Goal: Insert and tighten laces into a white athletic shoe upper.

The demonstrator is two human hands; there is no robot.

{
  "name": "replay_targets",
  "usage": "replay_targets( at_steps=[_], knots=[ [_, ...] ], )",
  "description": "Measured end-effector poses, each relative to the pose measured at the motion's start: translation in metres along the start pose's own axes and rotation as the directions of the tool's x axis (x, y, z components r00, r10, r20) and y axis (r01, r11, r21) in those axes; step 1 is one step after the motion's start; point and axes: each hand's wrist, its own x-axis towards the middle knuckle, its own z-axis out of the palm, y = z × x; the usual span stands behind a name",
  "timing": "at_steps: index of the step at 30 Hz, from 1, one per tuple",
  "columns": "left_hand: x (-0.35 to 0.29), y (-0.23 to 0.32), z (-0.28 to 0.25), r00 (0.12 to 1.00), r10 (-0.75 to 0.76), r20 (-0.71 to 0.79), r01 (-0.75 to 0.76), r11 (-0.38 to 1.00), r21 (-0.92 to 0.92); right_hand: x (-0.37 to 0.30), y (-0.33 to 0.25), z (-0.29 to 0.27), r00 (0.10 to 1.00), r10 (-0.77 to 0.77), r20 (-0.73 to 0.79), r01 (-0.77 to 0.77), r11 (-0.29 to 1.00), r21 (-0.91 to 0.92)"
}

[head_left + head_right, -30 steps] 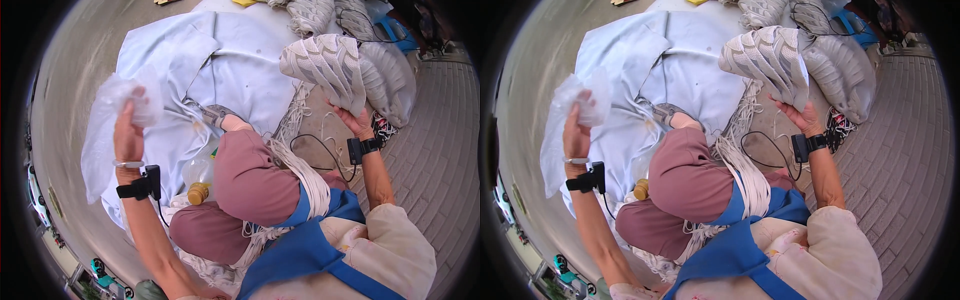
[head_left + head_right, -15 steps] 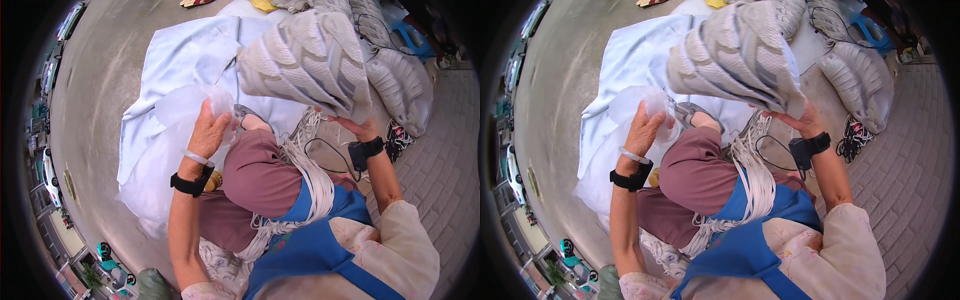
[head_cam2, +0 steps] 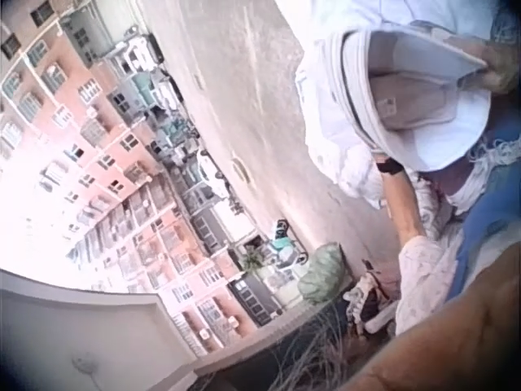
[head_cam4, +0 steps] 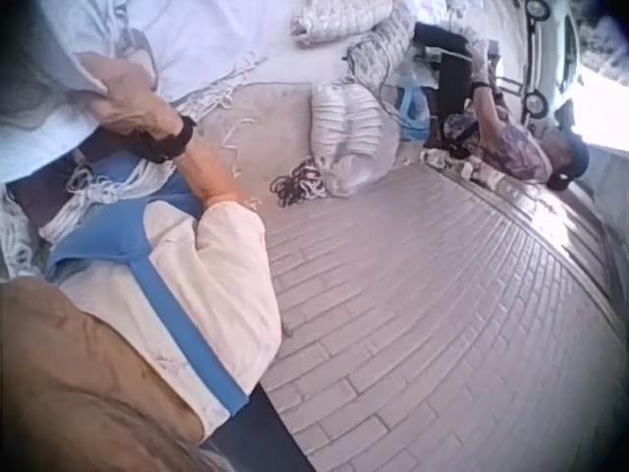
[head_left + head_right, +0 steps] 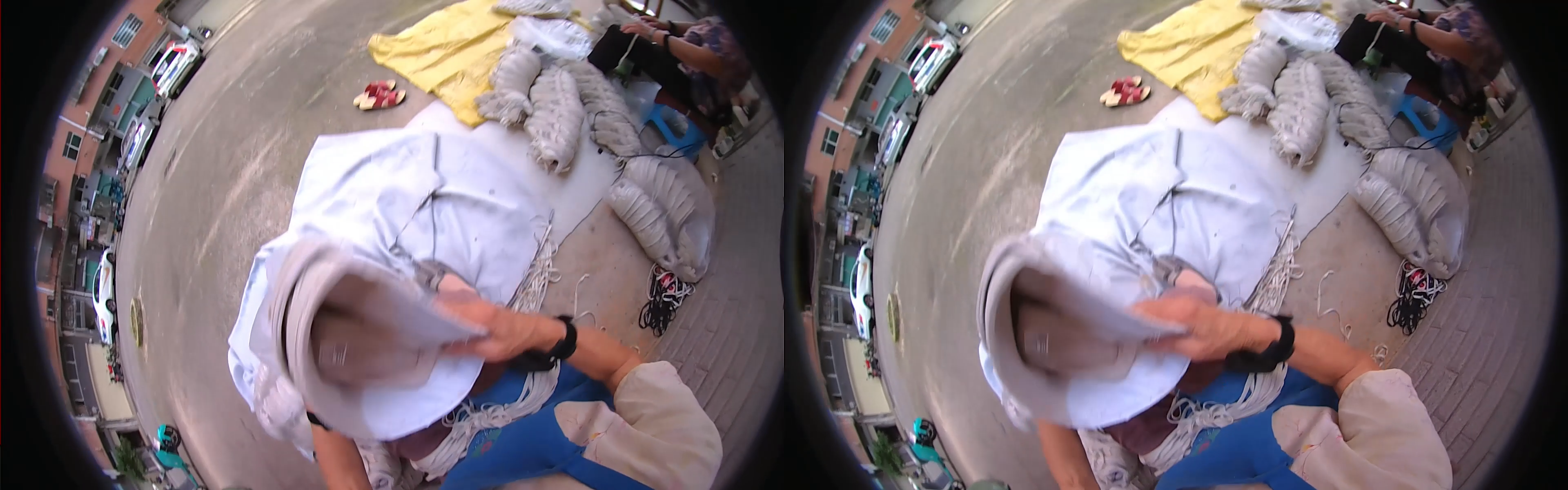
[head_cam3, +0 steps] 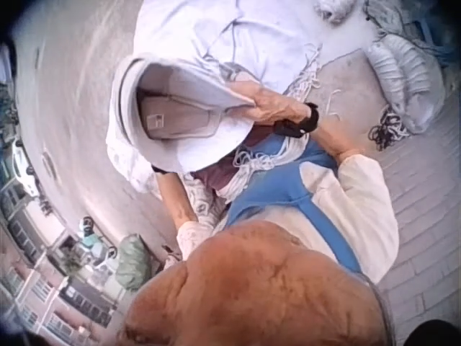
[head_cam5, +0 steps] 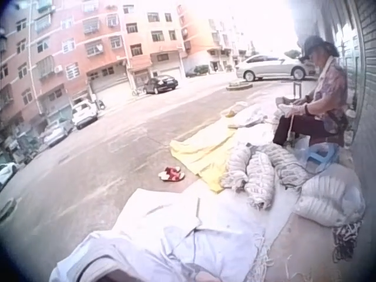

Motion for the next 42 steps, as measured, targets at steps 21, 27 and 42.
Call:
replay_targets(
  at_steps=[21,27,42],
  knots=[
    [-0.163,-0.016,-0.055,0.996,-0.086,0.015,0.083,0.890,-0.447,-0.014,-0.038,-0.027,0.871,0.388,0.301,-0.450,0.875,0.176],
    [-0.199,-0.010,-0.054,0.986,-0.164,0.031,0.155,0.825,-0.544,0.060,0.016,0.033,0.908,0.128,0.400,0.010,0.945,-0.326],
    [-0.082,-0.038,0.054,0.843,0.112,0.526,0.399,0.525,-0.752,0.103,0.051,0.049,0.880,0.220,0.420,-0.397,0.827,0.399]
  ],
)
